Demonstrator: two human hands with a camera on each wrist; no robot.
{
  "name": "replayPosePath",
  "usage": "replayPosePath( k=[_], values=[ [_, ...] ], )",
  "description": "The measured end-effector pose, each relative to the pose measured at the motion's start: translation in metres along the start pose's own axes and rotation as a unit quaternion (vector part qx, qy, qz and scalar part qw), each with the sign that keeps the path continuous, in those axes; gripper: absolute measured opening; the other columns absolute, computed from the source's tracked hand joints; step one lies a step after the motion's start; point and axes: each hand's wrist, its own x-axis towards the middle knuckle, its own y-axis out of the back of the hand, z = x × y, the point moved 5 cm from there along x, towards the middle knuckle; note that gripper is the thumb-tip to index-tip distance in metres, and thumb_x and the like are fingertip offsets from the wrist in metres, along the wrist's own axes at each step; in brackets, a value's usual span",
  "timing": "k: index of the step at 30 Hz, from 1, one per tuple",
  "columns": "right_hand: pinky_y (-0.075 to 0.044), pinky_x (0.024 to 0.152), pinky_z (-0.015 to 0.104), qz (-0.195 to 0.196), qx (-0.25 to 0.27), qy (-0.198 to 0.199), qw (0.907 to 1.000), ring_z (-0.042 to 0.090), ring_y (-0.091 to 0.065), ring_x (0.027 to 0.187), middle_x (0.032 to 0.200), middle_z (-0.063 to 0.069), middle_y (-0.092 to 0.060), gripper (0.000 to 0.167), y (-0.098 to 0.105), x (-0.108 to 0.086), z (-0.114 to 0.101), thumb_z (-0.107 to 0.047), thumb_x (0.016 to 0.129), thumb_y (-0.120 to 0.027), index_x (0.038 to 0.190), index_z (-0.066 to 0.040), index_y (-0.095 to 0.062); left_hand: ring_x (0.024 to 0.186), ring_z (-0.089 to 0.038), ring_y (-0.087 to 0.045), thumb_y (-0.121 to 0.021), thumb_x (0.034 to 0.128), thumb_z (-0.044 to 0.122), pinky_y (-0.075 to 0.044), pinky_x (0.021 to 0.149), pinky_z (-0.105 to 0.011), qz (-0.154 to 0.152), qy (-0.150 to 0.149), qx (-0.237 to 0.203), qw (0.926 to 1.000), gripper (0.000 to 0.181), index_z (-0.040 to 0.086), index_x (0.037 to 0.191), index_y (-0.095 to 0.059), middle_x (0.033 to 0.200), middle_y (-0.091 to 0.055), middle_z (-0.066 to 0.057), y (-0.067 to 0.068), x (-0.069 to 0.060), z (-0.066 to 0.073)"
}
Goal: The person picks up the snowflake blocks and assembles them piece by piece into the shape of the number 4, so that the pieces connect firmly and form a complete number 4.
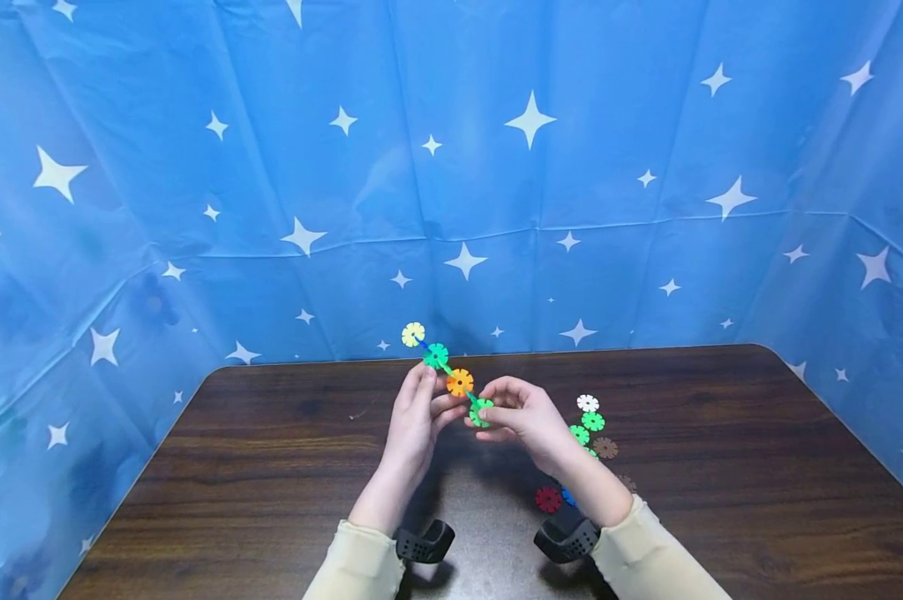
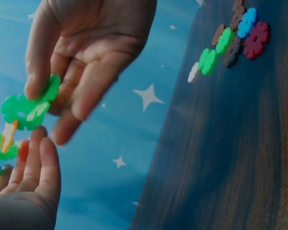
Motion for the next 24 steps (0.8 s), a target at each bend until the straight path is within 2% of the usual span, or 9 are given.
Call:
replayPosePath(
  k=[4,7,10,13,16,22,24],
  values=[
    [-0.056,0.075,0.05,0.012,-0.021,0.005,0.9997,0.019,-0.068,0.079,0.085,0.006,-0.064,0.02,-0.006,-0.001,0.005,0.004,0.084,-0.066,0.102,0.004,-0.058,0.089,-0.013,-0.067,-0.04,0.1052,0.035,-0.054,0.08,-0.029,0.006,-0.014,-0.003,0.9999,0.043,0.003,0.135,-0.04,0.11,-0.058,-0.01,0.0,-0.001,0.001],
    [-0.057,0.068,0.041,0.026,-0.053,0.006,0.9982,0.016,-0.064,0.075,0.082,0.003,-0.064,0.02,-0.009,-0.002,0.007,0.0,0.083,-0.069,0.1,0.003,-0.06,0.094,-0.016,-0.067,-0.039,0.1056,0.033,-0.053,0.081,-0.028,0.003,-0.022,-0.008,0.9997,0.041,0.004,0.134,-0.042,0.112,-0.061,-0.009,-0.002,-0.003,0.002],
    [-0.049,0.057,0.029,0.04,-0.077,0.009,0.9962,0.016,-0.06,0.072,0.079,0.0,-0.065,0.019,-0.013,-0.003,0.008,-0.002,0.081,-0.072,0.097,0.001,-0.063,0.1,-0.023,-0.066,-0.039,0.106,0.03,-0.052,0.085,-0.031,-0.003,-0.034,-0.012,0.9994,0.038,0.003,0.132,-0.043,0.113,-0.061,-0.008,-0.005,-0.004,0.005],
    [-0.042,0.052,0.023,0.046,-0.092,0.022,0.9945,0.015,-0.057,0.069,0.077,-0.002,-0.066,0.018,-0.017,-0.004,0.008,-0.002,0.08,-0.073,0.094,0.001,-0.063,0.101,-0.025,-0.066,-0.04,0.1057,0.029,-0.051,0.084,-0.031,0.0,-0.042,-0.012,0.9991,0.036,0.003,0.131,-0.045,0.111,-0.061,-0.008,-0.006,-0.005,0.007],
    [-0.044,0.055,0.026,0.043,-0.102,0.032,0.9934,0.015,-0.056,0.069,0.077,-0.001,-0.067,0.017,-0.022,-0.005,0.01,-0.002,0.079,-0.074,0.092,0.001,-0.064,0.097,-0.021,-0.067,-0.044,0.1048,0.028,-0.052,0.081,-0.029,0.009,-0.049,-0.004,0.9988,0.035,0.004,0.129,-0.049,0.109,-0.062,-0.008,-0.007,-0.006,0.008],
    [-0.047,0.063,0.026,0.03,-0.103,0.061,0.9923,0.015,-0.057,0.071,0.077,0.002,-0.066,0.018,-0.034,-0.009,0.011,0.003,0.079,-0.073,0.092,0.009,-0.063,0.082,-0.016,-0.067,-0.049,0.1028,0.022,-0.054,0.073,-0.027,0.032,-0.066,0.009,0.9972,0.031,0.003,0.127,-0.055,0.104,-0.064,-0.008,-0.009,-0.008,0.007],
    [-0.045,0.061,0.024,0.031,-0.103,0.066,0.992,0.014,-0.056,0.07,0.077,0.002,-0.065,0.019,-0.035,-0.01,0.01,0.004,0.079,-0.073,0.093,0.01,-0.062,0.079,-0.016,-0.066,-0.051,0.1022,0.021,-0.054,0.072,-0.027,0.042,-0.073,0.01,0.9964,0.03,0.003,0.125,-0.057,0.102,-0.064,-0.008,-0.009,-0.009,0.007]
  ],
)
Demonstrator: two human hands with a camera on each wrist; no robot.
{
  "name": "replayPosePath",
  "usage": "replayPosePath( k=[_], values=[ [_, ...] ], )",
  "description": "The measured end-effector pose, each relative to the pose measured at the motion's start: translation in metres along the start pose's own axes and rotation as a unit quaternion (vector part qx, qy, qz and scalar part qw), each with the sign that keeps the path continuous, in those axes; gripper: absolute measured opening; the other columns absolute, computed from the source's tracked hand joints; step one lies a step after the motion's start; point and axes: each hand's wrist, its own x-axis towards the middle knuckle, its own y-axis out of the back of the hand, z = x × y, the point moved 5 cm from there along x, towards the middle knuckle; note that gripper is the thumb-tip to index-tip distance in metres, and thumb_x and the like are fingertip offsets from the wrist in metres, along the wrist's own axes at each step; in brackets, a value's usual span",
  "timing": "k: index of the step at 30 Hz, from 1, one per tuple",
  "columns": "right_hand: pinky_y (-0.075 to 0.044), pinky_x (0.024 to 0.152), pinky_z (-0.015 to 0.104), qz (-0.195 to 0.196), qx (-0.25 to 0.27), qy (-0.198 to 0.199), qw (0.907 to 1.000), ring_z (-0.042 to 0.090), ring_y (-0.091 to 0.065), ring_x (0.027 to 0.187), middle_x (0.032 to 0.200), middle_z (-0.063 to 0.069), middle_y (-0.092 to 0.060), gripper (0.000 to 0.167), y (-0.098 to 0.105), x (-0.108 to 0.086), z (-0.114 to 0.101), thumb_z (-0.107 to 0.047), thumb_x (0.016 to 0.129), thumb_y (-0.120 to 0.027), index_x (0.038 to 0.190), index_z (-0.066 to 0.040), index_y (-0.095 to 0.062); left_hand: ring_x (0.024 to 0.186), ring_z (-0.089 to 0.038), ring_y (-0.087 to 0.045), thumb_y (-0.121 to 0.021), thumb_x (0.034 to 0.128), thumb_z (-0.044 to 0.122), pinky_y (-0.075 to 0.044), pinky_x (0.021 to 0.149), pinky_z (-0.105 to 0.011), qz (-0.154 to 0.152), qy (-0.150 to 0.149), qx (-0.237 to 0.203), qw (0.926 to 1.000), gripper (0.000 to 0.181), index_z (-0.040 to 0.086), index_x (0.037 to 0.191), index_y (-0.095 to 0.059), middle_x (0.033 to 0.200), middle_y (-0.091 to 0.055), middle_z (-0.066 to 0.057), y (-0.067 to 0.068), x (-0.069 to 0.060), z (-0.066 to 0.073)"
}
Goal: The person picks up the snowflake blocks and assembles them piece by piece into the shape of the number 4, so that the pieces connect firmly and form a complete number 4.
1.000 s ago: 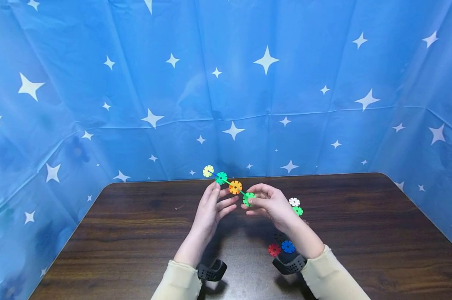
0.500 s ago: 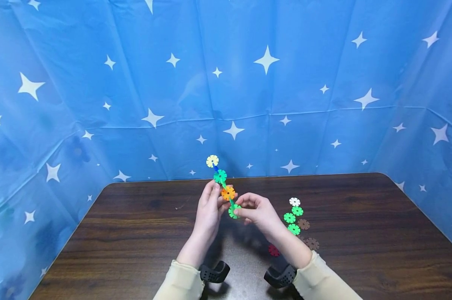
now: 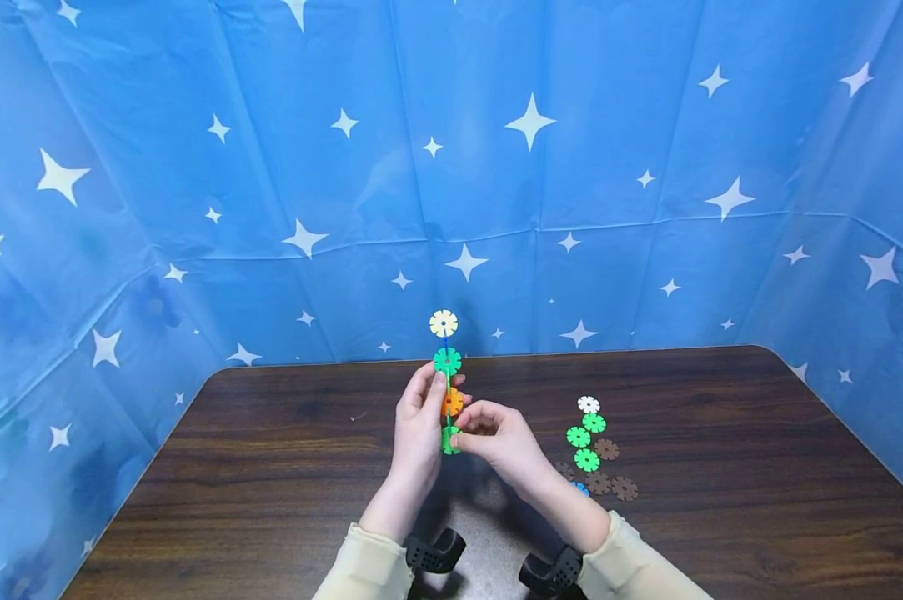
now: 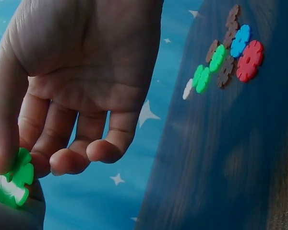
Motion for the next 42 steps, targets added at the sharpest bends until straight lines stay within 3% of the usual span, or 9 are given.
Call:
replayPosePath(
  k=[5,12,20,25,31,35,42],
  values=[
    [-0.047,0.063,0.026,-0.002,0.003,0.002,1.0,0.014,-0.056,0.069,0.078,0.002,-0.065,0.02,-0.001,-0.001,-0.001,0.003,0.079,-0.073,0.094,0.01,-0.062,0.083,-0.016,-0.059,-0.054,0.1006,0.023,-0.05,0.074,-0.025,0.023,-0.019,0.019,0.9994,0.029,0.004,0.122,-0.062,0.104,-0.065,-0.013,0.003,0.001,0.001],
    [-0.049,0.065,0.028,-0.018,-0.002,-0.014,0.9997,0.015,-0.058,0.072,0.083,0.004,-0.066,0.023,0.001,0.002,0.0,-0.002,0.081,-0.074,0.099,0.007,-0.063,0.087,-0.017,-0.056,-0.055,0.1001,0.024,-0.045,0.071,-0.024,0.03,-0.031,0.016,0.9989,0.029,0.003,0.12,-0.063,0.102,-0.065,-0.015,0.006,0.001,0.006],
    [-0.051,0.074,0.038,-0.073,-0.097,-0.029,0.9922,0.018,-0.06,0.082,0.091,0.003,-0.066,0.02,0.034,0.0,0.004,-0.013,0.088,-0.07,0.101,0.001,-0.067,0.068,-0.012,-0.049,-0.054,0.1009,0.023,-0.044,0.055,-0.023,0.035,-0.02,0.012,0.9991,0.028,0.002,0.118,-0.062,0.095,-0.066,-0.005,0.011,0.001,0.009],
    [-0.051,0.073,0.036,-0.157,-0.179,-0.018,0.9711,0.022,-0.06,0.083,0.096,0.006,-0.067,0.016,0.058,-0.009,0.013,-0.015,0.087,-0.071,0.101,-0.006,-0.07,0.067,-0.012,-0.049,-0.054,0.1007,0.025,-0.043,0.053,-0.022,0.033,-0.02,0.02,0.9991,0.029,0.003,0.117,-0.063,0.095,-0.066,-0.005,0.012,0.001,0.01],
    [-0.049,0.069,0.03,-0.248,-0.264,0.011,0.932,0.017,-0.056,0.079,0.101,0.006,-0.064,0.022,0.079,-0.027,0.026,-0.013,0.084,-0.075,0.105,-0.008,-0.071,0.065,-0.012,-0.047,-0.055,0.1005,0.025,-0.042,0.052,-0.022,0.035,-0.015,0.012,0.9992,0.029,0.004,0.117,-0.063,0.093,-0.065,-0.001,0.012,0.003,0.013],
    [-0.045,0.067,0.026,-0.261,-0.329,0.041,0.9065,0.015,-0.052,0.077,0.097,0.001,-0.062,0.022,0.088,-0.033,0.028,-0.012,0.081,-0.077,0.103,-0.012,-0.072,0.064,-0.012,-0.048,-0.054,0.1008,0.024,-0.042,0.052,-0.021,0.032,-0.022,0.009,0.9992,0.029,0.003,0.117,-0.063,0.093,-0.065,-0.001,0.013,0.004,0.016],
    [-0.044,0.068,0.025,-0.274,-0.392,0.048,0.877,0.016,-0.051,0.08,0.096,-0.004,-0.057,0.032,0.096,-0.035,0.03,-0.019,0.078,-0.081,0.108,-0.017,-0.072,0.064,-0.012,-0.048,-0.054,0.101,0.024,-0.043,0.052,-0.021,0.033,-0.025,0.01,0.9991,0.027,0.003,0.116,-0.063,0.093,-0.065,-0.002,0.013,0.005,0.017]
  ],
)
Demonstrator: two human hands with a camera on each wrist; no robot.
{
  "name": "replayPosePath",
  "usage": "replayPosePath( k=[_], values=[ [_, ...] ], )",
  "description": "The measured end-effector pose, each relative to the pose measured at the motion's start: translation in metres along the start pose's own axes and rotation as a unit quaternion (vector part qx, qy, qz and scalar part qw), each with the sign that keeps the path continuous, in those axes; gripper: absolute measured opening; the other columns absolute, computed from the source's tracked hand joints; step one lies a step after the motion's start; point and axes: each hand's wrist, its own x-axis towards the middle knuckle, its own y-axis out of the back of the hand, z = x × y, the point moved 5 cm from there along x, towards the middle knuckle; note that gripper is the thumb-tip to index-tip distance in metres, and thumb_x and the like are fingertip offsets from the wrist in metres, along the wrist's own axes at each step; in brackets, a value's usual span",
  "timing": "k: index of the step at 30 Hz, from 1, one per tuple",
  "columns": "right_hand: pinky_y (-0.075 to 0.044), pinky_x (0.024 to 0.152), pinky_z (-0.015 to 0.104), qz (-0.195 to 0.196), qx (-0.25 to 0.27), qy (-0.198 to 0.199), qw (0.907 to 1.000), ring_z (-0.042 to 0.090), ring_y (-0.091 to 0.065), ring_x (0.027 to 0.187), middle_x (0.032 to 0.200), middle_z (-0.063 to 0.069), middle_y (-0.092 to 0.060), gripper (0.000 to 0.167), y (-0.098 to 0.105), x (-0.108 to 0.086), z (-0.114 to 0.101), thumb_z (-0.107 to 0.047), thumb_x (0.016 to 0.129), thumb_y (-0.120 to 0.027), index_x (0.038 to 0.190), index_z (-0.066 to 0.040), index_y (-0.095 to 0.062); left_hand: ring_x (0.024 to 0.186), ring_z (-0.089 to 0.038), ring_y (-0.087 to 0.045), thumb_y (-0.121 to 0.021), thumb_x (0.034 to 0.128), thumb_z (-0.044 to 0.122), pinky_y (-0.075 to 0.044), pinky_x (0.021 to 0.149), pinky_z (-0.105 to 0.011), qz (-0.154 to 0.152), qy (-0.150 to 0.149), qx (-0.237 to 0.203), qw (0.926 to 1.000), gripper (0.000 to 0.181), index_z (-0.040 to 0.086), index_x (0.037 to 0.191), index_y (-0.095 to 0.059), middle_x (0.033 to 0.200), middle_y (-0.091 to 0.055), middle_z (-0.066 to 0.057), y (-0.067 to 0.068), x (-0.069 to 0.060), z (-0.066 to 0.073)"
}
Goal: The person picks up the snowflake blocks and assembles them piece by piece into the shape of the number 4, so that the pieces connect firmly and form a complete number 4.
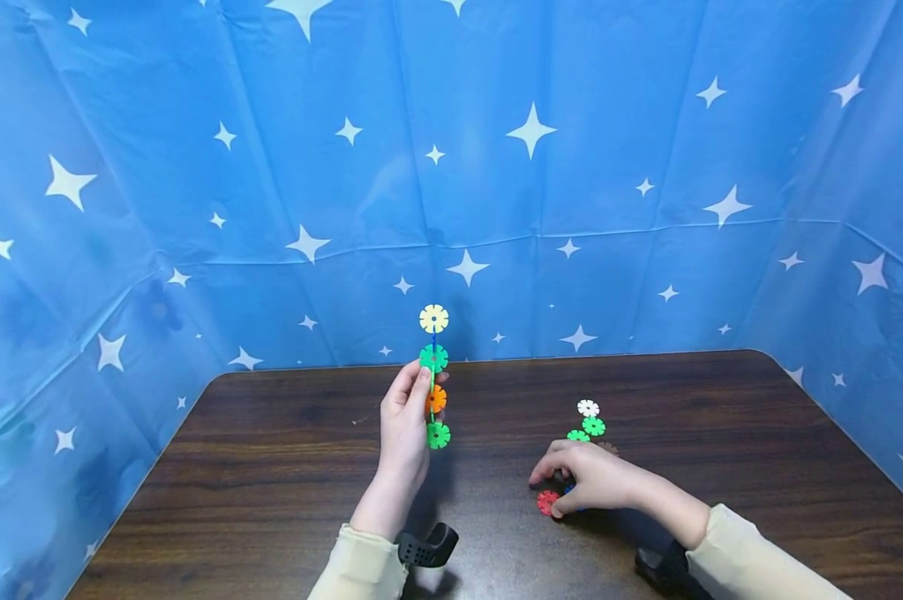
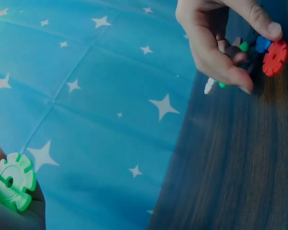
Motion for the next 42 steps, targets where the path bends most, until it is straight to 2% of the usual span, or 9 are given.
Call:
replayPosePath(
  k=[3,9,12,20,27,34,39,42],
  values=[
    [-0.043,0.068,0.024,-0.002,-0.027,0.0,0.9996,0.013,-0.05,0.08,0.098,-0.006,-0.055,0.034,-0.0002,-0.0009,0.0009,-0.02,0.077,-0.082,0.109,-0.02,-0.071,0.065,-0.011,-0.048,-0.054,0.1009,0.025,-0.043,0.052,-0.021,-0.001,0.002,0.002,1.0,0.028,0.003,0.117,-0.063,0.094,-0.065,-0.004,0.0001,-0.0003,0.0005],
    [-0.042,0.067,0.024,0.009,-0.076,0.014,0.997,0.01,-0.047,0.082,0.096,-0.011,-0.051,0.025,-0.0008,-0.0014,-0.0012,-0.02,0.076,-0.083,0.1,-0.022,-0.075,0.064,-0.012,-0.048,-0.054,0.101,0.024,-0.043,0.052,-0.021,0.0,0.003,-0.002,1.0,0.028,0.004,0.117,-0.063,0.093,-0.065,-0.001,0.0001,-0.0005,0.0015],
    [-0.042,0.069,0.024,0.012,-0.085,0.011,0.9962,0.009,-0.047,0.083,0.095,-0.012,-0.049,0.023,-0.0014,-0.001,-0.0027,-0.021,0.075,-0.083,0.097,-0.024,-0.074,0.063,-0.013,-0.048,-0.053,0.101,0.023,-0.043,0.052,-0.021,0.002,0.003,-0.003,1.0,0.027,0.003,0.116,-0.063,0.093,-0.066,-0.001,0.0006,-0.0005,0.002],
    [-0.043,0.072,0.027,0.0,-0.06,-0.01,0.9982,0.011,-0.046,0.084,0.094,-0.009,-0.049,0.021,-0.0044,0.001,-0.0046,-0.015,0.075,-0.08,0.09,-0.023,-0.067,0.065,-0.012,-0.048,-0.053,0.1011,0.023,-0.042,0.051,-0.02,0.002,0.004,-0.006,1.0,0.026,0.003,0.115,-0.064,0.092,-0.065,-0.001,0.0018,0.0007,-0.0005],
    [-0.039,0.07,0.025,-0.015,-0.053,-0.016,0.9984,0.011,-0.042,0.083,0.093,-0.007,-0.047,0.023,-0.0081,0.0034,-0.0017,-0.011,0.074,-0.077,0.087,-0.022,-0.062,0.062,-0.011,-0.047,-0.054,0.1009,0.022,-0.041,0.05,-0.02,0.004,0.008,-0.011,0.9999,0.025,0.004,0.115,-0.064,0.092,-0.065,-0.001,0.0007,0.0008,-0.0019],
    [-0.036,0.066,0.028,-0.017,-0.042,-0.013,0.9989,0.013,-0.038,0.08,0.091,-0.004,-0.045,0.028,-0.0094,0.0044,-0.0011,-0.007,0.07,-0.076,0.084,-0.021,-0.056,0.065,-0.015,-0.048,-0.054,0.1009,0.023,-0.042,0.051,-0.02,0.004,0.013,-0.002,0.9999,0.026,0.005,0.116,-0.064,0.098,-0.065,-0.011,0.0021,0.001,-0.0026],
    [-0.037,0.066,0.027,-0.013,-0.026,-0.009,0.9996,0.011,-0.042,0.079,0.086,-0.006,-0.05,0.028,-0.0066,0.0036,-0.0031,-0.005,0.072,-0.076,0.084,-0.02,-0.055,0.064,-0.014,-0.049,-0.054,0.1008,0.023,-0.042,0.051,-0.02,0.004,0.013,0.001,0.9999,0.027,0.005,0.117,-0.064,0.095,-0.066,-0.004,0.002,0.0006,-0.0023],
    [-0.037,0.063,0.025,-0.018,0.002,-0.012,0.9998,0.008,-0.043,0.071,0.081,-0.008,-0.054,0.026,-0.0054,0.0031,-0.0045,-0.001,0.074,-0.073,0.084,-0.018,-0.056,0.063,-0.014,-0.048,-0.054,0.1008,0.023,-0.042,0.05,-0.02,0.002,0.012,0.0,0.9999,0.027,0.004,0.117,-0.063,0.093,-0.066,-0.002,0.0017,0.0005,-0.0021]
  ],
)
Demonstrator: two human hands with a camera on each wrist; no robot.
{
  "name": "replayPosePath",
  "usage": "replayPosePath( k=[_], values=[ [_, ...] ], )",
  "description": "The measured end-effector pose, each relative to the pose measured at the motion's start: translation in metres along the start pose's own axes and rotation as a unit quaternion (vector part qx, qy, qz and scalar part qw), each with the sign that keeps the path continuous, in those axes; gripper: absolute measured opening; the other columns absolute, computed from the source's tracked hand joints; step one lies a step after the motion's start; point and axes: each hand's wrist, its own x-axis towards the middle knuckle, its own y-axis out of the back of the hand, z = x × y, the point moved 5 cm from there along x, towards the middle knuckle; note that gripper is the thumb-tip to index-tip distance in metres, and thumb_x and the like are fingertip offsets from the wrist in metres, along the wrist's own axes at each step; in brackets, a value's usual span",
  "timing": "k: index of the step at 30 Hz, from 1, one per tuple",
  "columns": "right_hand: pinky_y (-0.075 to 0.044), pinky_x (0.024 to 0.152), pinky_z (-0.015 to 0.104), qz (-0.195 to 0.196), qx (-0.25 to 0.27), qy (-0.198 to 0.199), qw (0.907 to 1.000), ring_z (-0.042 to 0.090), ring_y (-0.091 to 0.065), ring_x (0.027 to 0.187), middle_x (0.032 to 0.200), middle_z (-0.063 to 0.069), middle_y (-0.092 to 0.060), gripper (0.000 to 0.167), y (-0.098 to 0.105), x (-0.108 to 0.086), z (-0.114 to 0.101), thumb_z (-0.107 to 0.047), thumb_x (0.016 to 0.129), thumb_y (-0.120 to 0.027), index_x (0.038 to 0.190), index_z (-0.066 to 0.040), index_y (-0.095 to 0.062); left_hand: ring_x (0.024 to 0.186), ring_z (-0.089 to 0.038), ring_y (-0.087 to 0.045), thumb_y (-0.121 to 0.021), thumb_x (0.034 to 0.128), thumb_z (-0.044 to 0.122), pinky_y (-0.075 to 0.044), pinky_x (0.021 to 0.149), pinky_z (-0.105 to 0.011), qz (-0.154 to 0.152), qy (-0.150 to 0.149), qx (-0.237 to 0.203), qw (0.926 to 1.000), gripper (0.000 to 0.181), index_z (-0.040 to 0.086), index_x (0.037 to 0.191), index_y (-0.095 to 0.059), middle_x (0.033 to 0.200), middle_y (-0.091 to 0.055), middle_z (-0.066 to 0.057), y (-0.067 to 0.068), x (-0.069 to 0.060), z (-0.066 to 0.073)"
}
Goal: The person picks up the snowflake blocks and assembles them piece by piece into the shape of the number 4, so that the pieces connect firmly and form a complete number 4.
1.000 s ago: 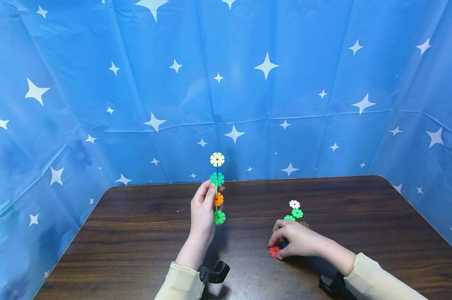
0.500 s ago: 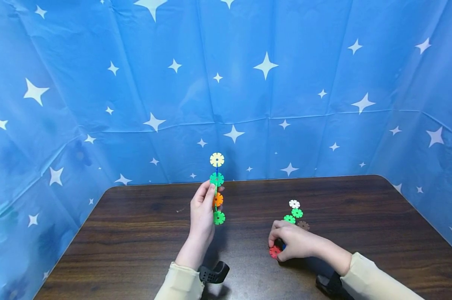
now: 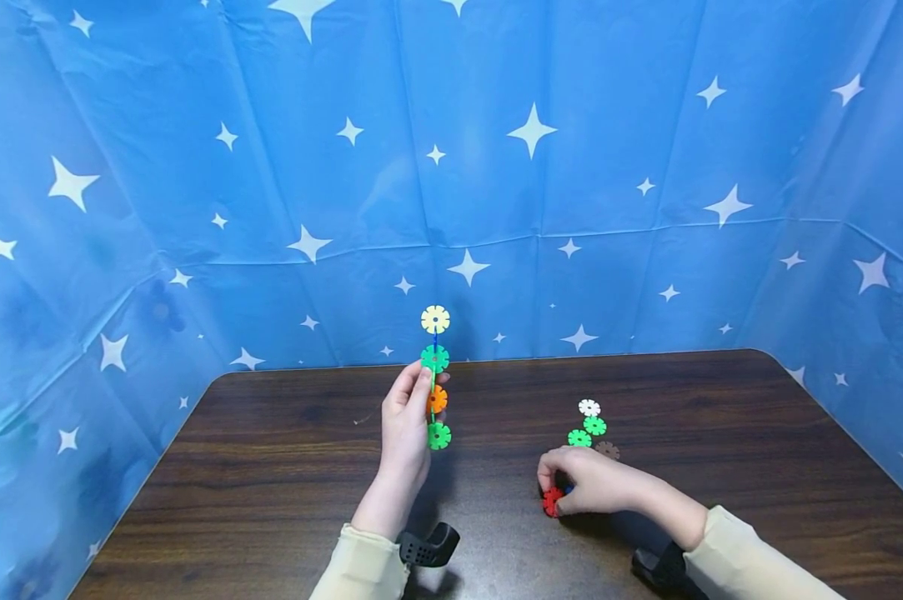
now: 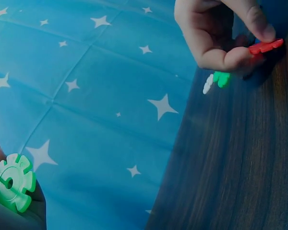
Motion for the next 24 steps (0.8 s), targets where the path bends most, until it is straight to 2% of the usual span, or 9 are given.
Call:
replayPosePath(
  k=[4,8,11,14,18,21,24],
  values=[
    [-0.036,0.055,0.021,-0.012,0.044,-0.015,0.9988,0.004,-0.042,0.059,0.072,-0.009,-0.057,0.023,0.002,0.0,-0.001,0.004,0.078,-0.068,0.084,-0.015,-0.058,0.063,-0.014,-0.048,-0.053,0.1012,0.023,-0.042,0.051,-0.021,-0.002,0.001,0.0,1.0,0.027,0.004,0.117,-0.063,0.093,-0.066,-0.002,-0.001,0.0,0.0],
    [-0.045,0.057,0.023,-0.003,0.071,-0.011,0.9974,0.005,-0.052,0.063,0.075,-0.007,-0.062,0.018,0.011,0.004,-0.007,0.005,0.082,-0.066,0.092,-0.011,-0.064,0.063,-0.012,-0.049,-0.052,0.1016,0.023,-0.043,0.052,-0.022,-0.001,0.006,-0.001,1.0,0.027,0.004,0.117,-0.063,0.092,-0.065,-0.001,-0.001,0.0,0.0],
    [-0.05,0.063,0.026,0.024,0.09,0.006,0.9956,0.009,-0.059,0.07,0.081,-0.005,-0.066,0.016,0.022,0.011,-0.015,0.0,0.087,-0.066,0.101,-0.008,-0.068,0.062,-0.011,-0.048,-0.052,0.1018,0.023,-0.042,0.051,-0.021,-0.002,0.009,-0.005,1.0,0.026,0.004,0.116,-0.063,0.091,-0.065,-0.001,-0.002,0.0,-0.001],
    [-0.051,0.065,0.028,0.069,0.119,0.024,0.9902,0.014,-0.062,0.074,0.086,-0.004,-0.069,0.015,0.035,0.019,-0.024,-0.005,0.09,-0.066,0.104,-0.009,-0.07,0.061,-0.01,-0.048,-0.052,0.1017,0.023,-0.041,0.05,-0.02,-0.004,0.01,-0.009,0.9999,0.025,0.005,0.115,-0.064,0.092,-0.065,-0.001,-0.003,0.0,-0.001],
    [-0.054,0.071,0.032,0.138,0.183,0.061,0.9715,0.023,-0.066,0.083,0.091,0.003,-0.071,0.011,0.05,0.032,-0.039,-0.005,0.09,-0.066,0.101,-0.005,-0.07,0.062,-0.01,-0.048,-0.053,0.1015,0.023,-0.041,0.05,-0.02,-0.006,0.013,-0.011,0.9998,0.026,0.005,0.116,-0.063,0.093,-0.066,-0.003,-0.004,-0.001,-0.003],
    [-0.055,0.077,0.036,0.175,0.243,0.087,0.9502,0.025,-0.067,0.089,0.096,0.01,-0.07,0.01,0.054,0.042,-0.047,-0.002,0.091,-0.065,0.099,0.0,-0.069,0.063,-0.011,-0.048,-0.053,0.1014,0.024,-0.042,0.052,-0.021,-0.004,0.015,-0.007,0.9998,0.027,0.005,0.116,-0.064,0.094,-0.066,-0.004,-0.003,0.0,-0.003],
    [-0.054,0.08,0.035,0.204,0.302,0.089,0.927,0.021,-0.066,0.092,0.101,0.013,-0.069,0.011,0.052,0.052,-0.051,-0.001,0.091,-0.063,0.1,0.003,-0.069,0.065,-0.011,-0.048,-0.053,0.1012,0.025,-0.042,0.053,-0.022,-0.003,0.02,-0.01,0.9998,0.027,0.005,0.117,-0.063,0.095,-0.065,-0.006,-0.003,0.0,-0.004]
  ],
)
